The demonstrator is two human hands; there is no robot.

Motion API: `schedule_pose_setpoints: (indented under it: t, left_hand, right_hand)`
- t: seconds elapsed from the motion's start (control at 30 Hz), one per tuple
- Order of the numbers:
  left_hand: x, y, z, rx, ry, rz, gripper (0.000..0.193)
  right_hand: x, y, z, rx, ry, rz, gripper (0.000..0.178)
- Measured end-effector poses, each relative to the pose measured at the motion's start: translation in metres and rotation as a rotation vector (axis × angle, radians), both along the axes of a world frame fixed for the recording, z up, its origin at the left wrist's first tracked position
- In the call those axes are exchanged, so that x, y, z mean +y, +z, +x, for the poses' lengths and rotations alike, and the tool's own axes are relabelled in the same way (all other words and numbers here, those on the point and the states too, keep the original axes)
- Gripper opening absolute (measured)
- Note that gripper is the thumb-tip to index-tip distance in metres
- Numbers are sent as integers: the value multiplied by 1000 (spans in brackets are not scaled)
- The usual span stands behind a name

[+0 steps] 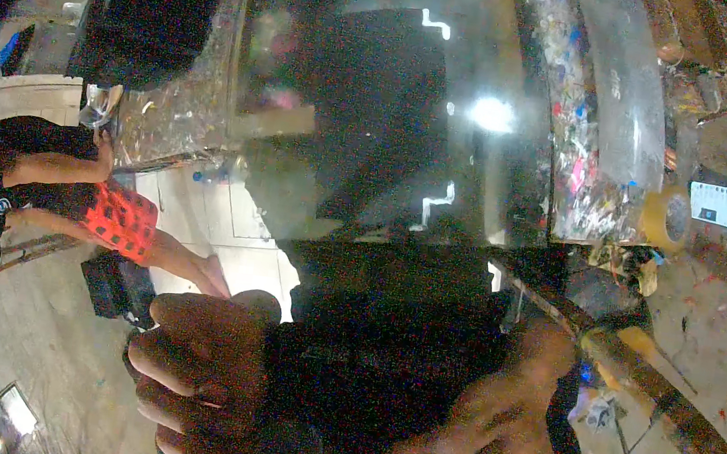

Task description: The person prepares and applies ink onto a screen printing frame, aligns a piece of material on the printing table using a ruler, applies white tape borders, and presses the screen frame down to print a logo onto the material.

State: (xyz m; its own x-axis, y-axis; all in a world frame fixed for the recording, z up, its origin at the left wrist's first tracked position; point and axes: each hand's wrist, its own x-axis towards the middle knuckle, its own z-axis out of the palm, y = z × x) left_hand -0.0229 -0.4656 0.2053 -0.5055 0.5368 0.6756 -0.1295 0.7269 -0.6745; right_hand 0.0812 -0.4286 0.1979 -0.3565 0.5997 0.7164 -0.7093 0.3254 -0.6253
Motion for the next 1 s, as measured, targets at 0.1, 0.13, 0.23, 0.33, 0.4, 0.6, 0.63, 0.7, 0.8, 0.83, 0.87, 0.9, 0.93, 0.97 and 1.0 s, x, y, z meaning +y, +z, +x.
schedule_pose_setpoints:
  t: [0.1,0.13,0.23,0.33,0.4,0.6,0.63,0.7,0.8,0.83,0.87,0.9,0.93,0.97,1.0]
  left_hand:
    - [2,2,7,-39,26,-82,18]
    - [1,4,9,-60,33,-105,19]
    - [-2,6,4,-98,78,-157,22]
    - [-8,0,-19,-249,-167,9,23]
    - [-26,-48,-69,-692,-680,351,13]
    - [20,-176,-289,-1590,-1157,1414,15]
    - [16,-229,-344,-1526,-999,1412,12]
    - [2,-299,-412,-1495,-951,1124,28]
    - [3,-307,-424,-1296,-679,678,43]
    - [1,-296,-415,-1349,-568,671,47]
    - [-31,-309,-430,-1187,-673,659,46]
    - [-35,-332,-442,-1033,-802,651,46]
    - [6,-301,-399,-953,-727,708,42]
    - [28,-241,-339,-877,-635,750,38]
    - [27,-224,-317,-1121,-817,960,34]
  right_hand:
    - [-1,-6,-7,21,-33,-35,45]
    - [-2,-8,-7,45,-57,-52,45]
    - [6,-23,-17,123,-171,-167,45]
    - [9,-49,-24,59,-344,-400,46]
    - [13,-69,-19,-86,-542,-571,47]
    - [52,-122,-22,-176,-433,-914,45]
    - [56,-124,-24,-164,-388,-927,44]
    - [63,-125,-24,-211,-346,-936,44]
    - [71,-125,-25,-184,-313,-950,44]
    - [71,-123,-25,-167,-299,-950,43]
    - [73,-122,-31,-177,-288,-929,44]
    - [73,-118,-28,-273,-325,-924,44]
    - [71,-119,-20,-363,-429,-903,45]
    - [69,-123,-13,-267,-423,-873,45]
    - [67,-119,-11,-355,-385,-829,44]
